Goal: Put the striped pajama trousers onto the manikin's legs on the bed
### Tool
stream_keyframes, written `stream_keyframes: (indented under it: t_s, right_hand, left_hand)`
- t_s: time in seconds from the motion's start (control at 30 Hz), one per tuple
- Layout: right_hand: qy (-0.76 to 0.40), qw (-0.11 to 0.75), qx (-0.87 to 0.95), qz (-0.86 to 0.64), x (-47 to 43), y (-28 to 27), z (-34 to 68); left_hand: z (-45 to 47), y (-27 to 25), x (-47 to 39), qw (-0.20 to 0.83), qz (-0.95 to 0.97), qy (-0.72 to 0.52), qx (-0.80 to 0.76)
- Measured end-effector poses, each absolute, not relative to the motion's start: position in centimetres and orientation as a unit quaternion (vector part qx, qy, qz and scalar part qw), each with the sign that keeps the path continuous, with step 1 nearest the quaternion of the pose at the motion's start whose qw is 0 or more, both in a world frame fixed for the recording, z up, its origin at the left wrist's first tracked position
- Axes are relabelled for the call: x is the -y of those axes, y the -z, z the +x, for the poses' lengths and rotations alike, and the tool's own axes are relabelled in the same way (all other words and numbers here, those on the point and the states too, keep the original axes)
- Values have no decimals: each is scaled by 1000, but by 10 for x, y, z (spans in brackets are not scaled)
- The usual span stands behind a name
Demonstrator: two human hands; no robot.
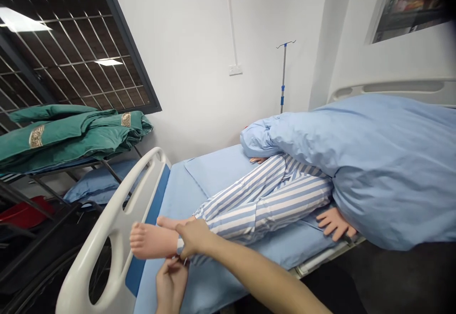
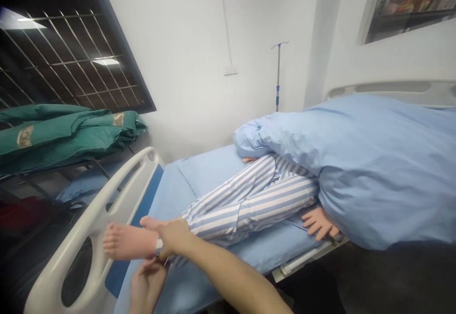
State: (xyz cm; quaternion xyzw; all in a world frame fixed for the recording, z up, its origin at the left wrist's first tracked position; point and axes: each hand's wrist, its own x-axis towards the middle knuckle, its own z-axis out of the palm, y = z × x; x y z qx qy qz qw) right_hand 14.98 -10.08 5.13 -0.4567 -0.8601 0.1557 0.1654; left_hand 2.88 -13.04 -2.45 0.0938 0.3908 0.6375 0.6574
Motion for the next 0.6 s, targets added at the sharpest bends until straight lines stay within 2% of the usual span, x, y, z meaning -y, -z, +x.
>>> stream_keyframes:
  t_s: [0.17, 0.3, 0.47, 0.6]
  right_hand:
    - [-150, 188, 855, -460, 92, -121, 174]
    - [-144, 212, 850, -460, 83, -174, 202]
    - [-199, 279, 860, -377, 84, -240, 244]
    - [-224, 328, 840, -370, 92, -280, 273]
  left_hand:
    - [54, -65, 139, 646, 183, -661, -334]
    - [82, -127, 148, 650, 295, -662, -229]
    - [113, -187, 153, 650, 384, -639, -148]
    - [135, -222, 155, 666, 424, -608, -83]
